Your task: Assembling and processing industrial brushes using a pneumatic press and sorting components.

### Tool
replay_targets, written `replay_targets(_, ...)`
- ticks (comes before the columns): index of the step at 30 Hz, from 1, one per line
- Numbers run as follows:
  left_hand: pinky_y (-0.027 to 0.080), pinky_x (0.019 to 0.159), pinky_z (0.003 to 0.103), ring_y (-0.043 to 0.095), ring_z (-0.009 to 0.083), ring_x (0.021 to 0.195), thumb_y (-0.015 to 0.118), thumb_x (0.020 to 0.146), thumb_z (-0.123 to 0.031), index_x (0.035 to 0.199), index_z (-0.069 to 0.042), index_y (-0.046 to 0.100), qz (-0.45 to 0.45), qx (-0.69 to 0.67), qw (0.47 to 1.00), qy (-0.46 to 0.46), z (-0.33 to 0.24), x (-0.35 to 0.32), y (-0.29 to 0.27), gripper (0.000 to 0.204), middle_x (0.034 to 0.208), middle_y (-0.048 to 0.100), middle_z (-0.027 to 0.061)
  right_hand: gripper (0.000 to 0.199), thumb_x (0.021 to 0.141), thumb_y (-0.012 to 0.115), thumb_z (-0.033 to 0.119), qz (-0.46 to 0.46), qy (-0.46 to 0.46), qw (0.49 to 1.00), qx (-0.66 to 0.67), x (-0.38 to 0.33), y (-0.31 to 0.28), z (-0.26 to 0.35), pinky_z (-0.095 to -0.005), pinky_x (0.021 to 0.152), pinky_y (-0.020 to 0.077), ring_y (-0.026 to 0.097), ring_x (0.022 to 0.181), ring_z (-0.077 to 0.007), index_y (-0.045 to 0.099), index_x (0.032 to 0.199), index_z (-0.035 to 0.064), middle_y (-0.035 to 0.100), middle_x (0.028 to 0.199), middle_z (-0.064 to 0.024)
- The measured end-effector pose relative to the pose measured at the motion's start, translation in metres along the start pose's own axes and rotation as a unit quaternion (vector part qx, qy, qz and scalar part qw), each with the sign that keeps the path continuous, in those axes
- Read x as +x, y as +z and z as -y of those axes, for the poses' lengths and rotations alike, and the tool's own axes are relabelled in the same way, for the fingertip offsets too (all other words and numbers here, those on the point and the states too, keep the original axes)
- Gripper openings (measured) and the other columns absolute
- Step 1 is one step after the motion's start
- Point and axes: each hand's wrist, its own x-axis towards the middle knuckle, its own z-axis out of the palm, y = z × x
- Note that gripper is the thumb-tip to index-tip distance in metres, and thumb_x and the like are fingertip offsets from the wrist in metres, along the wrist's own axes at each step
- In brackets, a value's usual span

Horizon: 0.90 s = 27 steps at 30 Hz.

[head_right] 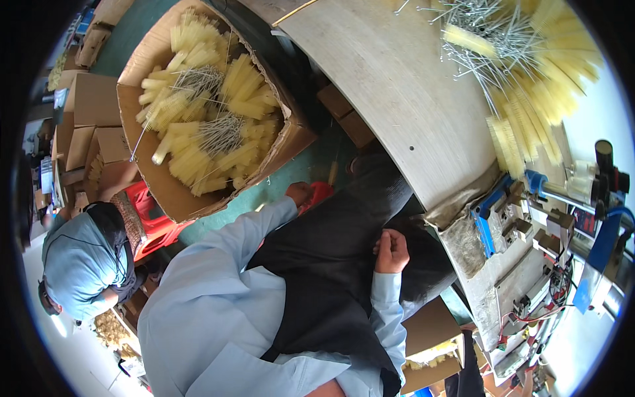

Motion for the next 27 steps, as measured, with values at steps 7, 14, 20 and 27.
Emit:
replay_targets(7,0.056,0.079,0.042,0.070,0.0312,0.095,0.059,0.085,-0.026,0.106,-0.013,0.072,-0.078,0.288,0.950,0.096,0.017,0.075,0.023,0.028,0.100,0.072,0.0165,0.015,0.094,0.048,-0.006,-0.090,-0.422,0.881,-0.193,-0.030,-0.013,0.117,-0.0263,0.063,0.0432,0.053,0.067,-0.0161,0.059,0.105,-0.0059,0.059,0.080,-0.0129)
replay_targets(14,0.044,0.105,0.044,0.054,0.0329,0.126,0.052,0.091,-0.036,0.139,-0.017,0.050,0.072,0.472,0.879,-0.021,0.003,0.169,0.055,0.051,0.141,0.051,0.0168,0.011,0.088,0.054,-0.007,-0.105,-0.373,0.856,-0.342,0.019,-0.017,0.126,-0.0334,0.053,0.0402,0.052,0.062,-0.0245,0.059,0.098,-0.0053,0.058,0.077,-0.0150)
replay_targets(20,0.046,0.103,0.041,0.053,0.0328,0.124,0.054,0.092,-0.033,0.141,-0.018,0.046,-0.011,0.445,0.894,0.062,-0.016,0.228,0.076,0.051,0.138,0.050,0.0187,0.011,0.090,0.055,0.004,-0.149,-0.438,0.783,-0.417,0.046,-0.020,0.111,-0.0396,0.054,0.0399,0.047,0.056,-0.0280,0.062,0.094,-0.0033,0.051,0.065,-0.0129)
replay_targets(27,0.046,0.098,0.042,0.054,0.0340,0.118,0.054,0.092,-0.032,0.137,-0.017,0.047,-0.077,0.431,0.898,0.039,-0.065,0.311,0.085,0.048,0.132,0.052,0.0184,0.011,0.087,0.052,0.003,-0.209,-0.463,0.781,-0.363,0.062,-0.012,0.100,-0.0402,0.064,0.0410,0.050,0.066,-0.0290,0.062,0.089,-0.0013,0.051,0.070,-0.0182)
